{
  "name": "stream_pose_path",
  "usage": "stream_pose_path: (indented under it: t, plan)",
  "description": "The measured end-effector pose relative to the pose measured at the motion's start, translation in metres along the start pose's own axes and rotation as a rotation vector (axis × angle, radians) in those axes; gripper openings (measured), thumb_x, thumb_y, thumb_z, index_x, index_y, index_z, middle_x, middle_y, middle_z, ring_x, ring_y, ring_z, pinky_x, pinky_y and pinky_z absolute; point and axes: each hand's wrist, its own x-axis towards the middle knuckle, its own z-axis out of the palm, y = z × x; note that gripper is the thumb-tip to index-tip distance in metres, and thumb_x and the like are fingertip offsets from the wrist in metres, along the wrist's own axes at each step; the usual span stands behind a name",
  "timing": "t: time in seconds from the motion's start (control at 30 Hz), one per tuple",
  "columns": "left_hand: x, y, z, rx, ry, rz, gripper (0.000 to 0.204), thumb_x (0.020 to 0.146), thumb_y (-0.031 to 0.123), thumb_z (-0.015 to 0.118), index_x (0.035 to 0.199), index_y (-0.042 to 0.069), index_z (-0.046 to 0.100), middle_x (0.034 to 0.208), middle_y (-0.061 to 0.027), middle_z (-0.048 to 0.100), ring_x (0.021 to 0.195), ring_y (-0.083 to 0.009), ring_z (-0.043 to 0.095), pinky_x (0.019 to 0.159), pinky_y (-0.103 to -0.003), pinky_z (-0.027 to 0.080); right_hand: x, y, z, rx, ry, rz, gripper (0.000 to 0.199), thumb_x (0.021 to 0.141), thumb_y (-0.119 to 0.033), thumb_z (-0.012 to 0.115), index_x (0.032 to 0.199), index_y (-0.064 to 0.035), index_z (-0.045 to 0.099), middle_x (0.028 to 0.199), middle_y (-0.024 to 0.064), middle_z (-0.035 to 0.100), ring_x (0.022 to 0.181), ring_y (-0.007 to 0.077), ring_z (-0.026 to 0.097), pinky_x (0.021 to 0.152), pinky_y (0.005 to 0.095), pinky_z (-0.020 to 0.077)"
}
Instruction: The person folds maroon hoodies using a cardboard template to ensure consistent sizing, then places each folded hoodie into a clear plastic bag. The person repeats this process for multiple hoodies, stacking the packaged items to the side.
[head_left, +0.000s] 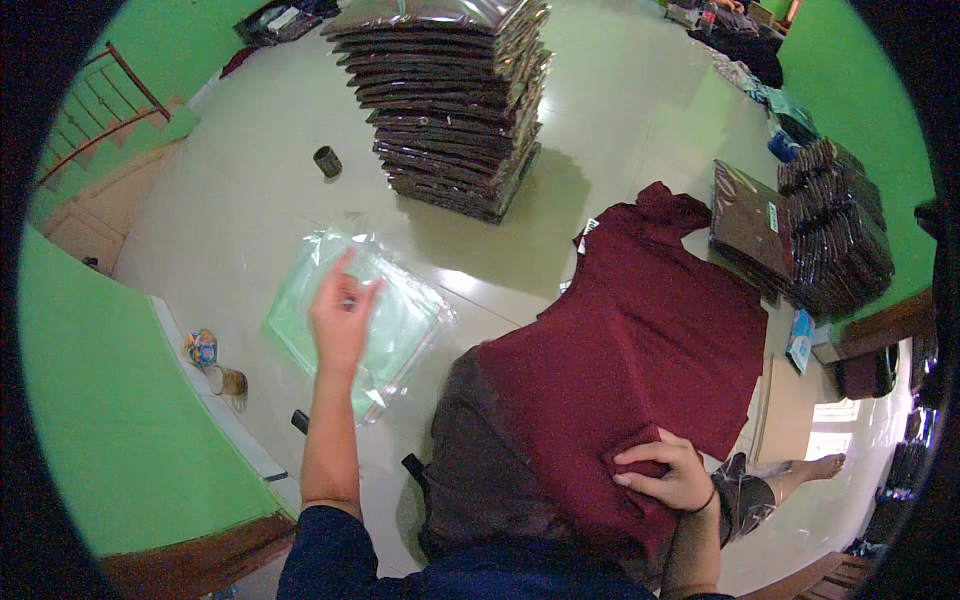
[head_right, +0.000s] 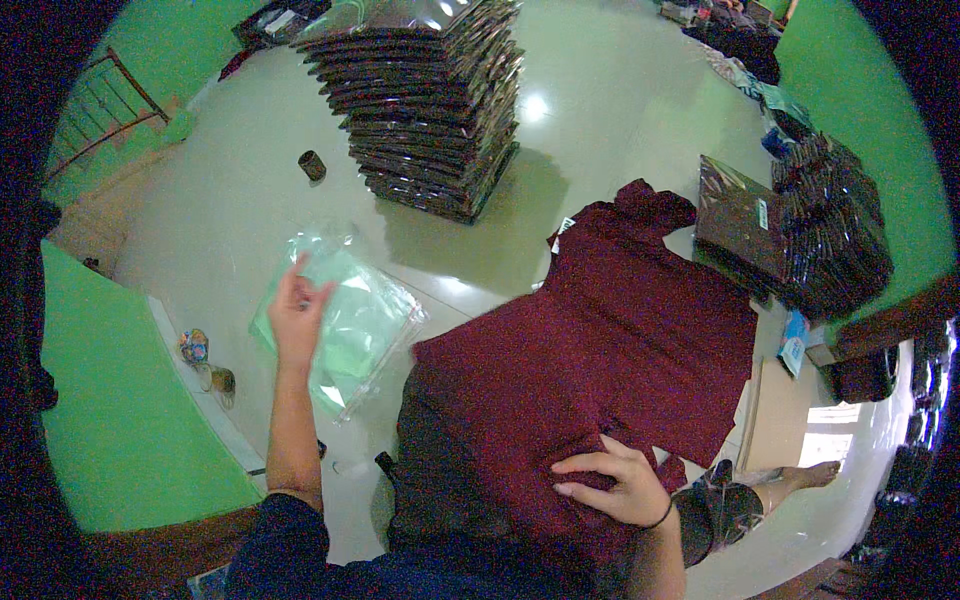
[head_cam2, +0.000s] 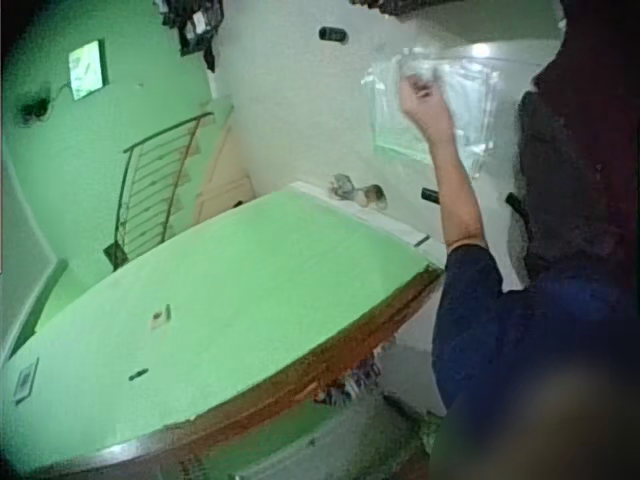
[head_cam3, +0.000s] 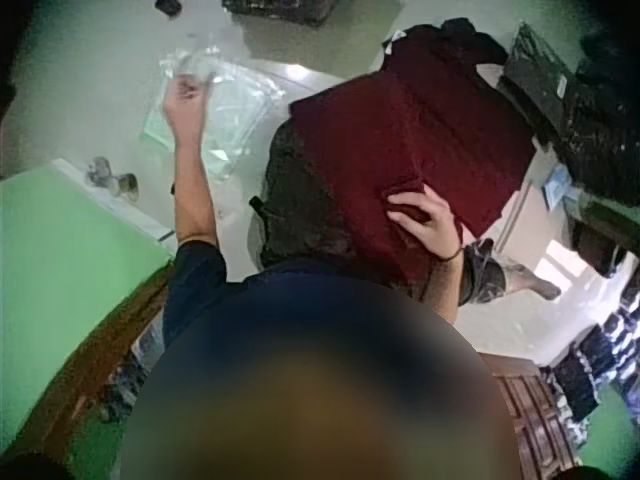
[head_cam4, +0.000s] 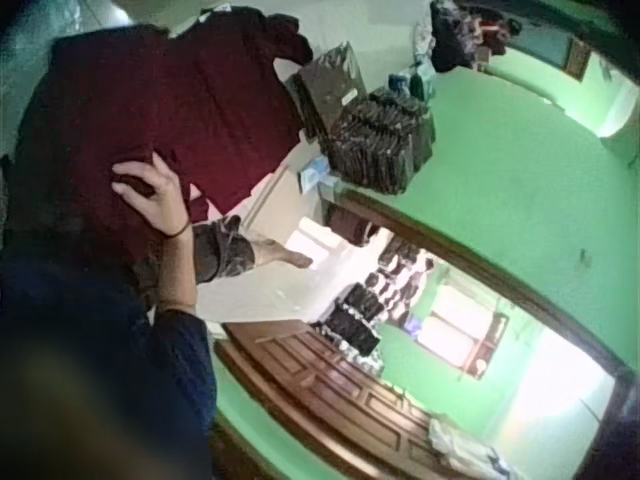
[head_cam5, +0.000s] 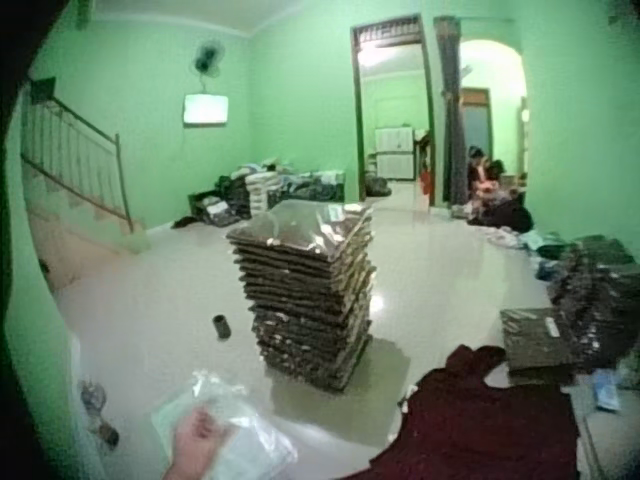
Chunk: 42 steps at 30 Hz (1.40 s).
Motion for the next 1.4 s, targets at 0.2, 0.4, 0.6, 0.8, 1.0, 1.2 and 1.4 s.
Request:
stream_pose_path:
  t: [0.2,0.4,0.6,0.8,1.0,1.2,1.4]
  plan:
    - [-0.044,0.106,0.031,-0.207,-0.519,0.018,0.022,0.081,0.009,0.062,0.102,0.004,0.065,0.066,-0.0025,0.047,0.059,-0.0099,0.047,0.052,-0.023,0.038,-0.012,-0.008,-0.017,0.017,-0.342,-0.170,0.025,0.077,-0.023,0.067,0.100,-0.0130,0.065,0.099,0.0027,0.065,0.096,0.0214,0.060,0.099,0.0429,0.0331]
    - [-0.104,0.154,0.083,-0.202,-0.648,0.244,0.019,0.084,0.012,0.057,0.100,0.003,0.064,0.063,-0.0097,0.053,0.059,-0.0175,0.051,0.055,-0.028,0.041,-0.072,0.021,-0.012,-0.031,0.048,0.092,0.028,0.076,-0.024,0.068,0.101,-0.0120,0.064,0.099,0.0096,0.064,0.097,0.0264,0.059,0.095,0.0387,0.0386]
    - [-0.195,0.233,0.114,-0.642,-0.926,0.648,0.028,0.078,0.013,0.060,0.104,0.004,0.059,0.079,-0.0109,0.055,0.071,-0.0283,0.056,0.059,-0.037,0.046,-0.108,0.037,0.010,-0.030,0.291,0.035,0.032,0.075,-0.025,0.068,0.103,-0.0104,0.062,0.102,0.0135,0.061,0.098,0.0336,0.057,0.091,0.0386,0.0421]
    - [-0.192,0.216,0.106,-0.465,0.030,0.366,0.072,0.069,0.025,0.074,0.125,0.000,0.037,0.119,-0.0129,0.044,0.105,-0.0225,0.047,0.091,-0.037,0.038,-0.129,0.041,0.022,-0.095,0.646,-0.149,0.025,0.071,-0.013,0.072,0.094,-0.0082,0.065,0.095,0.0119,0.063,0.089,0.0252,0.059,0.081,0.0327,0.0448]
    - [-0.193,0.170,0.123,-0.879,-1.277,-0.729,0.062,0.077,0.012,0.068,0.128,0.000,0.035,0.129,-0.0083,0.039,0.115,-0.0164,0.040,0.096,-0.031,0.035,-0.115,0.052,0.018,0.109,0.711,0.057,0.029,0.074,-0.017,0.071,0.100,-0.0085,0.063,0.098,0.0087,0.064,0.098,0.0237,0.058,0.096,0.0396,0.0346]
    - [-0.181,0.138,0.147,-1.385,-1.066,-1.004,0.051,0.085,0.017,0.059,0.128,0.004,0.037,0.122,-0.0066,0.047,0.108,-0.0183,0.049,0.093,-0.033,0.039,-0.098,0.073,0.017,0.133,0.776,0.095,0.027,0.074,-0.019,0.070,0.099,-0.0095,0.064,0.102,0.0059,0.064,0.099,0.0216,0.058,0.103,0.0467,0.0238]
    - [-0.187,0.146,0.187,-1.069,-1.195,-0.927,0.054,0.083,0.018,0.062,0.128,0.003,0.037,0.120,-0.0078,0.050,0.108,-0.0194,0.050,0.092,-0.034,0.040,-0.069,0.081,-0.006,0.083,0.802,0.099,0.030,0.074,-0.014,0.070,0.102,-0.0055,0.062,0.099,0.0116,0.062,0.095,0.0217,0.058,0.086,0.0321,0.0430]
